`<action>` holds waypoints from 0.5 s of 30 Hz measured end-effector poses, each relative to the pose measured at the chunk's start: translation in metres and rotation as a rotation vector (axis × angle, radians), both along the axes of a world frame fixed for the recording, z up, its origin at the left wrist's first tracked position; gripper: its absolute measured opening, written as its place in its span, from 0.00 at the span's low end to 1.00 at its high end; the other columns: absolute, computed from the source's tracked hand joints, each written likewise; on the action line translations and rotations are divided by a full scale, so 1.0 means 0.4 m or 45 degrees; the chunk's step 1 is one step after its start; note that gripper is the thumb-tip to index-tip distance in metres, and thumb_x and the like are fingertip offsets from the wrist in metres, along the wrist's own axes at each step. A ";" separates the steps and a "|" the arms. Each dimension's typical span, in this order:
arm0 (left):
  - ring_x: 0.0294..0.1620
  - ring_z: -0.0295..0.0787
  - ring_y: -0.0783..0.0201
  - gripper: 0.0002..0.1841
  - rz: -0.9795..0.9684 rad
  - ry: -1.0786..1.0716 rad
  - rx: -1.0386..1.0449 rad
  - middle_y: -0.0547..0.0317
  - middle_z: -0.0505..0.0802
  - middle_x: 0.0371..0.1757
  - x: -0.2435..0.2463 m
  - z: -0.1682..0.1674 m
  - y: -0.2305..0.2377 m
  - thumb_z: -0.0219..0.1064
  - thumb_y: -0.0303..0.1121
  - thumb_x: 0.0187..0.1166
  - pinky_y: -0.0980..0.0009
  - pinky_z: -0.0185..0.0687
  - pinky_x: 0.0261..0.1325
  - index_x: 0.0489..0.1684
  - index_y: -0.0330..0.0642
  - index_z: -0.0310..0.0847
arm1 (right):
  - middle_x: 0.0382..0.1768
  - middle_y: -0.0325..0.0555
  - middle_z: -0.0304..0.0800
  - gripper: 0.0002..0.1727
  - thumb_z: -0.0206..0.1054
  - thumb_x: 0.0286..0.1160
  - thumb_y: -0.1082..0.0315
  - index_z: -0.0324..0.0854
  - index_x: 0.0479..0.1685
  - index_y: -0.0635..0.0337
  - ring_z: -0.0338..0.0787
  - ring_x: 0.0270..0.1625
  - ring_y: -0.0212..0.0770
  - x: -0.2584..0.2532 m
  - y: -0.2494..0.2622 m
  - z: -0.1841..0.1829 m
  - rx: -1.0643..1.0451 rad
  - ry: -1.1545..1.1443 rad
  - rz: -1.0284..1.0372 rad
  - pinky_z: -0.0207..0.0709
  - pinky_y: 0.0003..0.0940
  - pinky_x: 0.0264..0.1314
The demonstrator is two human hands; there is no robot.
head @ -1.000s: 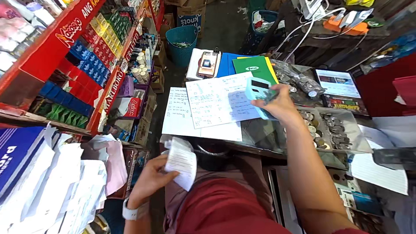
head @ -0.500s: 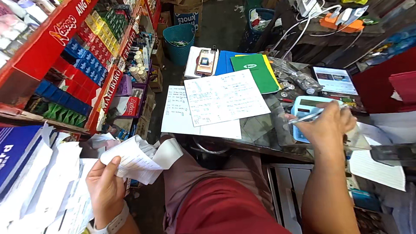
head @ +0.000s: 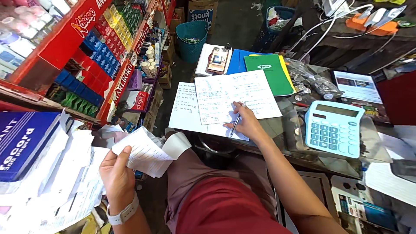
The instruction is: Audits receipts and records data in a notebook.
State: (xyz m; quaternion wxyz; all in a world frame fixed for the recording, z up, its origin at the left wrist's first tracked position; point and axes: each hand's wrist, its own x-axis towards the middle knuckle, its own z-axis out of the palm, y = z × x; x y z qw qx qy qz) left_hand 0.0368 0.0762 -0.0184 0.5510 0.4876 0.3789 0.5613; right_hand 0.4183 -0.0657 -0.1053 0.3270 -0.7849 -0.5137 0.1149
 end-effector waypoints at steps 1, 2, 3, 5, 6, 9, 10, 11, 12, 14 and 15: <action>0.34 0.95 0.73 0.12 -0.005 -0.003 -0.002 0.65 0.97 0.31 0.001 -0.001 0.000 0.57 0.18 0.75 0.75 0.93 0.43 0.36 0.41 0.87 | 0.80 0.72 0.72 0.37 0.86 0.56 0.50 0.79 0.54 0.74 0.70 0.85 0.70 0.002 0.001 -0.005 0.015 -0.005 -0.007 0.61 0.64 0.85; 0.34 0.95 0.73 0.12 -0.009 -0.006 -0.004 0.64 0.97 0.31 0.002 -0.002 0.000 0.57 0.18 0.75 0.74 0.93 0.43 0.36 0.41 0.87 | 0.80 0.73 0.72 0.37 0.86 0.56 0.49 0.79 0.52 0.74 0.72 0.83 0.70 0.004 0.000 -0.010 0.030 -0.020 -0.008 0.63 0.64 0.83; 0.34 0.95 0.73 0.12 -0.009 -0.004 -0.007 0.64 0.97 0.32 0.004 -0.003 0.000 0.56 0.18 0.75 0.74 0.93 0.43 0.36 0.40 0.87 | 0.79 0.74 0.73 0.37 0.84 0.58 0.47 0.79 0.51 0.74 0.73 0.82 0.71 0.005 -0.002 -0.013 0.032 -0.053 -0.008 0.65 0.64 0.82; 0.34 0.95 0.72 0.12 -0.008 0.002 -0.010 0.64 0.97 0.31 0.010 -0.006 0.000 0.56 0.18 0.75 0.74 0.93 0.43 0.36 0.40 0.87 | 0.77 0.75 0.75 0.37 0.81 0.63 0.45 0.80 0.53 0.74 0.76 0.79 0.72 0.004 -0.005 -0.013 0.023 -0.153 -0.004 0.68 0.65 0.80; 0.33 0.95 0.73 0.12 -0.006 0.006 -0.009 0.64 0.97 0.31 0.013 -0.007 0.000 0.57 0.18 0.75 0.75 0.93 0.42 0.35 0.40 0.87 | 0.76 0.75 0.76 0.37 0.80 0.65 0.45 0.80 0.55 0.74 0.78 0.78 0.73 0.001 -0.006 -0.014 0.018 -0.215 0.007 0.69 0.65 0.79; 0.33 0.95 0.73 0.12 0.002 0.032 -0.013 0.65 0.97 0.31 0.021 -0.005 -0.002 0.58 0.18 0.74 0.75 0.92 0.42 0.35 0.41 0.87 | 0.71 0.75 0.81 0.36 0.74 0.73 0.47 0.81 0.62 0.75 0.85 0.70 0.74 -0.010 -0.005 -0.019 0.040 -0.448 0.067 0.74 0.65 0.75; 0.34 0.95 0.73 0.11 -0.001 0.033 -0.015 0.65 0.97 0.31 0.022 -0.005 -0.002 0.58 0.18 0.74 0.75 0.92 0.43 0.35 0.41 0.87 | 0.68 0.75 0.84 0.34 0.72 0.76 0.49 0.81 0.64 0.75 0.87 0.67 0.73 -0.014 -0.003 -0.023 0.061 -0.533 0.084 0.77 0.64 0.72; 0.34 0.95 0.73 0.11 -0.007 0.030 -0.011 0.65 0.97 0.32 0.022 -0.005 -0.002 0.58 0.18 0.75 0.75 0.93 0.43 0.36 0.41 0.87 | 0.65 0.75 0.86 0.30 0.69 0.78 0.53 0.82 0.64 0.75 0.89 0.65 0.73 -0.018 0.000 -0.026 0.087 -0.600 0.098 0.79 0.63 0.70; 0.35 0.95 0.72 0.11 -0.017 0.018 -0.005 0.65 0.97 0.32 0.022 -0.006 -0.002 0.58 0.19 0.75 0.74 0.93 0.44 0.37 0.41 0.87 | 0.62 0.74 0.88 0.27 0.67 0.78 0.58 0.82 0.64 0.75 0.91 0.62 0.73 -0.022 0.002 -0.029 0.113 -0.655 0.111 0.82 0.62 0.67; 0.35 0.95 0.73 0.12 -0.026 0.002 0.004 0.66 0.97 0.33 0.022 -0.004 -0.003 0.57 0.19 0.76 0.75 0.93 0.44 0.37 0.42 0.88 | 0.60 0.75 0.88 0.22 0.66 0.77 0.67 0.81 0.66 0.74 0.92 0.60 0.73 -0.032 0.005 -0.026 0.090 -0.676 0.129 0.83 0.62 0.64; 0.35 0.95 0.73 0.12 -0.027 -0.003 0.005 0.66 0.97 0.33 0.021 -0.003 -0.004 0.57 0.18 0.76 0.75 0.93 0.44 0.37 0.42 0.87 | 0.62 0.76 0.87 0.22 0.67 0.75 0.71 0.81 0.67 0.74 0.91 0.59 0.74 -0.039 0.006 -0.020 0.045 -0.657 0.122 0.83 0.63 0.63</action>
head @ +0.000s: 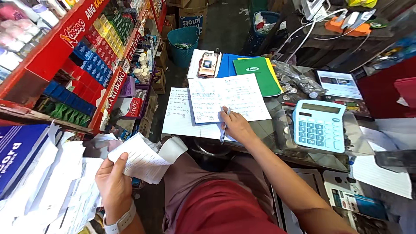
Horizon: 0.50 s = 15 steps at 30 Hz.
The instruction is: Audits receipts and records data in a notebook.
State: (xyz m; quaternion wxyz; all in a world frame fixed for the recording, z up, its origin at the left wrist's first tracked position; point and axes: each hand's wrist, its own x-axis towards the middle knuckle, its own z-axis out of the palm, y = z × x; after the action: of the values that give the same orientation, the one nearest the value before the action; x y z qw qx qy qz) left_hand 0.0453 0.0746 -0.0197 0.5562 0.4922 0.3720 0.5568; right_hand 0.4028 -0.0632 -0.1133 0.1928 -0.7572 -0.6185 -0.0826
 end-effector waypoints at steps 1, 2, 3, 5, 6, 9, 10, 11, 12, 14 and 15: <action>0.35 0.95 0.73 0.12 -0.001 -0.006 0.004 0.66 0.97 0.33 -0.002 0.000 0.000 0.57 0.18 0.76 0.75 0.93 0.44 0.36 0.42 0.87 | 0.63 0.76 0.87 0.22 0.67 0.73 0.74 0.80 0.67 0.73 0.91 0.59 0.74 -0.008 0.003 0.007 -0.041 0.015 -0.039 0.83 0.64 0.62; 0.35 0.95 0.73 0.12 -0.007 -0.009 0.013 0.65 0.97 0.33 -0.005 -0.003 0.001 0.57 0.18 0.76 0.75 0.93 0.44 0.37 0.42 0.88 | 0.62 0.75 0.87 0.21 0.67 0.73 0.76 0.81 0.67 0.72 0.92 0.58 0.74 -0.016 0.006 0.012 -0.046 0.031 -0.088 0.84 0.64 0.59; 0.36 0.95 0.73 0.12 -0.013 -0.013 0.024 0.65 0.97 0.34 -0.009 -0.005 0.002 0.57 0.18 0.76 0.75 0.93 0.45 0.37 0.42 0.88 | 0.61 0.74 0.88 0.20 0.66 0.73 0.78 0.83 0.65 0.71 0.92 0.57 0.73 -0.022 0.009 0.016 -0.010 0.060 -0.145 0.84 0.64 0.57; 0.36 0.95 0.73 0.12 -0.013 -0.014 0.035 0.65 0.97 0.34 -0.013 -0.005 0.004 0.58 0.18 0.75 0.75 0.93 0.45 0.37 0.41 0.88 | 0.52 0.69 0.93 0.18 0.62 0.75 0.80 0.86 0.62 0.72 0.95 0.50 0.69 -0.016 0.007 0.024 0.226 0.178 -0.286 0.87 0.63 0.52; 0.36 0.95 0.73 0.12 -0.011 -0.013 0.032 0.65 0.97 0.34 -0.015 -0.004 0.003 0.58 0.18 0.75 0.75 0.93 0.45 0.38 0.41 0.88 | 0.48 0.68 0.93 0.17 0.59 0.80 0.78 0.85 0.62 0.73 0.95 0.47 0.66 -0.005 0.005 0.041 0.342 0.284 -0.389 0.87 0.61 0.52; 0.34 0.95 0.73 0.12 0.015 -0.008 0.003 0.64 0.97 0.32 -0.021 0.004 -0.002 0.58 0.17 0.75 0.75 0.93 0.43 0.37 0.40 0.87 | 0.41 0.64 0.87 0.20 0.55 0.91 0.64 0.77 0.61 0.76 0.90 0.41 0.55 0.055 -0.001 0.126 0.666 0.624 -0.708 0.83 0.54 0.51; 0.34 0.95 0.73 0.12 0.026 0.009 -0.002 0.65 0.97 0.31 -0.020 0.006 -0.002 0.58 0.17 0.75 0.75 0.93 0.43 0.36 0.40 0.87 | 0.49 0.62 0.88 0.22 0.54 0.92 0.60 0.75 0.67 0.74 0.91 0.50 0.49 0.084 -0.005 0.153 0.760 0.692 -0.748 0.84 0.47 0.60; 0.34 0.95 0.74 0.11 0.033 0.036 -0.004 0.66 0.97 0.31 -0.017 0.007 -0.001 0.58 0.18 0.74 0.75 0.92 0.42 0.36 0.40 0.87 | 0.55 0.60 0.87 0.24 0.53 0.92 0.59 0.74 0.70 0.74 0.90 0.57 0.44 0.116 -0.010 0.177 0.867 0.693 -0.756 0.83 0.41 0.67; 0.33 0.94 0.74 0.11 0.041 0.075 -0.005 0.67 0.97 0.31 -0.013 0.009 -0.001 0.58 0.19 0.74 0.75 0.92 0.42 0.35 0.41 0.87 | 0.58 0.60 0.86 0.25 0.54 0.91 0.60 0.73 0.71 0.76 0.89 0.61 0.41 0.147 -0.013 0.205 0.973 0.659 -0.768 0.80 0.37 0.70; 0.34 0.94 0.75 0.09 0.056 0.172 -0.025 0.70 0.96 0.31 -0.005 0.013 -0.005 0.61 0.20 0.73 0.74 0.92 0.43 0.37 0.43 0.86 | 0.65 0.61 0.83 0.28 0.54 0.91 0.58 0.69 0.75 0.76 0.84 0.68 0.40 0.207 -0.031 0.262 1.046 0.600 -0.854 0.74 0.33 0.76; 0.34 0.94 0.75 0.08 0.065 0.200 -0.038 0.69 0.96 0.31 -0.001 0.013 -0.008 0.62 0.21 0.72 0.73 0.92 0.43 0.37 0.42 0.86 | 0.71 0.61 0.80 0.30 0.53 0.92 0.56 0.67 0.79 0.74 0.81 0.74 0.41 0.244 -0.051 0.276 0.985 0.612 -0.907 0.70 0.33 0.81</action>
State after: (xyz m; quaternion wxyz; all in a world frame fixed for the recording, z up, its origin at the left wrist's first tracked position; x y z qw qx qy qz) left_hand 0.0450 0.0713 -0.0143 0.5182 0.5165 0.4350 0.5247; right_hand 0.5003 -0.0834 -0.0028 0.5510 -0.7906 -0.1892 -0.1883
